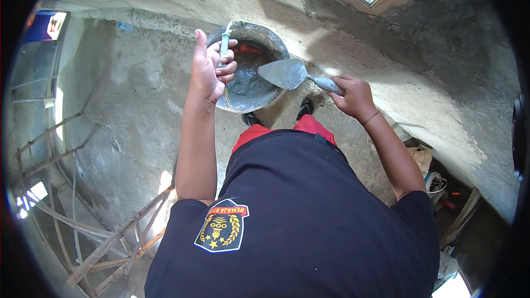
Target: The person scoops plaster from a bucket using a trowel and applies it onto the wall around a window frame, smoothing it down with the trowel while holding a syringe.
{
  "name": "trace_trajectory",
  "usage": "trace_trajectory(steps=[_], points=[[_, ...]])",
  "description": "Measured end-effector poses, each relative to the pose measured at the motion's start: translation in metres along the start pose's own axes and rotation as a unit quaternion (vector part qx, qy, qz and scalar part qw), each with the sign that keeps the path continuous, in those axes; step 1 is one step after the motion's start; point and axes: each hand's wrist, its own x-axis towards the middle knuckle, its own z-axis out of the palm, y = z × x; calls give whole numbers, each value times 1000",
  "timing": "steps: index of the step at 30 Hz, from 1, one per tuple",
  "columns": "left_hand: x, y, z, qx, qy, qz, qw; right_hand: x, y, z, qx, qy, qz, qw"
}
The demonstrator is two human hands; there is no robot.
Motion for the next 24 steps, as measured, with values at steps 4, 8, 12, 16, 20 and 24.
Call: trace_trajectory(steps=[4, 8, 12, 16, 20, 24], points=[[2, -6, 1, -12, 0, 7, 1000, 1, 4, 2, -26, -12, 22, 999], [4, -14, 2, -11, 15, 12, 1000, -7, 16, 7, -20, 23, 14, 999], [6, -20, 1, -30, 19, 9, 999, -11, 28, 14, -46, 19, 37, 998], [5, -23, 2, -44, 3, 0, 999, -19, 42, 35, -43, 27, 23, 998], [5, -31, 5, -26, 11, 7, 1000, -38, 49, 56, 19, 59, 25, 998], [13, -36, 5, -39, 18, 13, 999, -41, 55, 69, 70, 84, 101, 989]])
